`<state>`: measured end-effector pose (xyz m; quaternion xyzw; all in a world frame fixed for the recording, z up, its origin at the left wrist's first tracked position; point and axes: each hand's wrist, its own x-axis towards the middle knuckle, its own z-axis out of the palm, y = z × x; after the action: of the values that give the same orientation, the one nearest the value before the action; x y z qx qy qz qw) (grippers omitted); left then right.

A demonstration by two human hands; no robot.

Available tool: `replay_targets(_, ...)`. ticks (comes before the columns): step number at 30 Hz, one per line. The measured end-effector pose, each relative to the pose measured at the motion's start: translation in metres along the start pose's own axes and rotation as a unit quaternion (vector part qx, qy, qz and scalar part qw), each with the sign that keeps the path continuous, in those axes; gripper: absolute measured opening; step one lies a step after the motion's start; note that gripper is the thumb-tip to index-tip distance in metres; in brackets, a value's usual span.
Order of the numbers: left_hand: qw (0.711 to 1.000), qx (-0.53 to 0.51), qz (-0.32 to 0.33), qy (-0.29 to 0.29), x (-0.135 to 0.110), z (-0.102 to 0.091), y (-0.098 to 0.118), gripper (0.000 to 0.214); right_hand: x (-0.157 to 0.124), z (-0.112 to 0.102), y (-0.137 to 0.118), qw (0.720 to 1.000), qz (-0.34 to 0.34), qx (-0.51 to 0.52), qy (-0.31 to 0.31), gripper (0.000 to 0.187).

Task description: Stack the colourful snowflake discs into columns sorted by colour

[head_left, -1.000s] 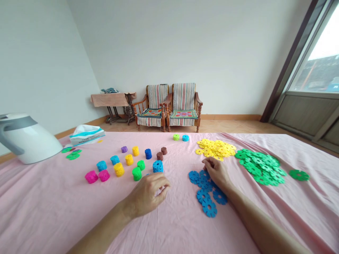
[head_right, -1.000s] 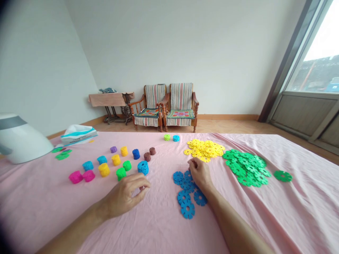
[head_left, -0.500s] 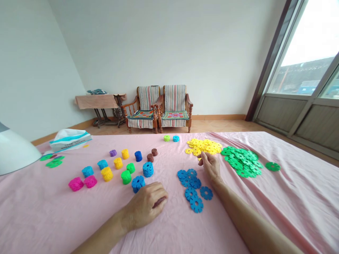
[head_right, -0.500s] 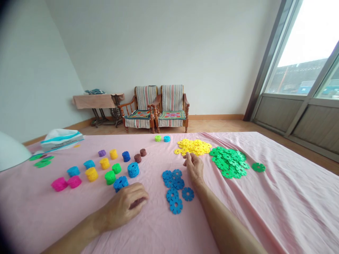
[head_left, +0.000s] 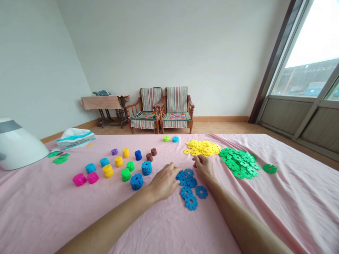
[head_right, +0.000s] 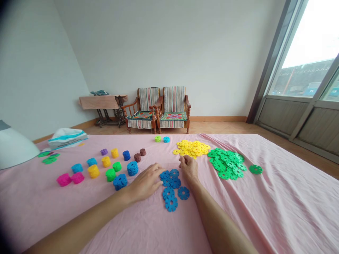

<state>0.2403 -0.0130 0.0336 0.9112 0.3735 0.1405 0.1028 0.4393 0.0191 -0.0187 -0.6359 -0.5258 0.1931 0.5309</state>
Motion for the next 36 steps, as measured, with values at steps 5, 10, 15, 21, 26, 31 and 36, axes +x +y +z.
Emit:
replay_targets(5, 1.000, 0.006, -0.029, -0.004, 0.027, 0.010, -0.004, 0.022, 0.001, 0.002, 0.006, 1.000, -0.012, -0.018, -0.011, 0.033)
replay_targets(10, 0.999, 0.001, -0.039, 0.006, 0.033, 0.015, -0.009, 0.022, 0.000, 0.001, 0.005, 0.999, -0.019, -0.026, -0.019, 0.033)
replay_targets(15, 0.999, -0.014, -0.031, 0.034, 0.023, 0.004, -0.005, 0.023, 0.000, 0.001, 0.004, 0.999, -0.025, -0.029, -0.027, 0.030)
replay_targets(21, 0.994, -0.016, -0.043, 0.098, -0.020, -0.053, -0.022, 0.022, -0.001, 0.002, 0.004, 0.998, -0.020, -0.044, -0.031, 0.030)
replay_targets(26, 0.984, -0.022, -0.112, 0.136, -0.059, -0.085, -0.067, 0.024, 0.000, 0.003, 0.004, 0.997, -0.015, -0.066, -0.042, 0.030)
replay_targets(31, 0.984, -0.064, -0.119, 0.118, -0.080, -0.087, -0.089, 0.033, -0.001, 0.003, 0.006, 0.996, -0.024, -0.074, -0.041, 0.032)
replay_targets(36, 0.989, -0.080, -0.105, 0.062, -0.086, -0.080, -0.089, 0.039, -0.001, 0.003, 0.007, 0.995, -0.032, -0.084, -0.045, 0.031)
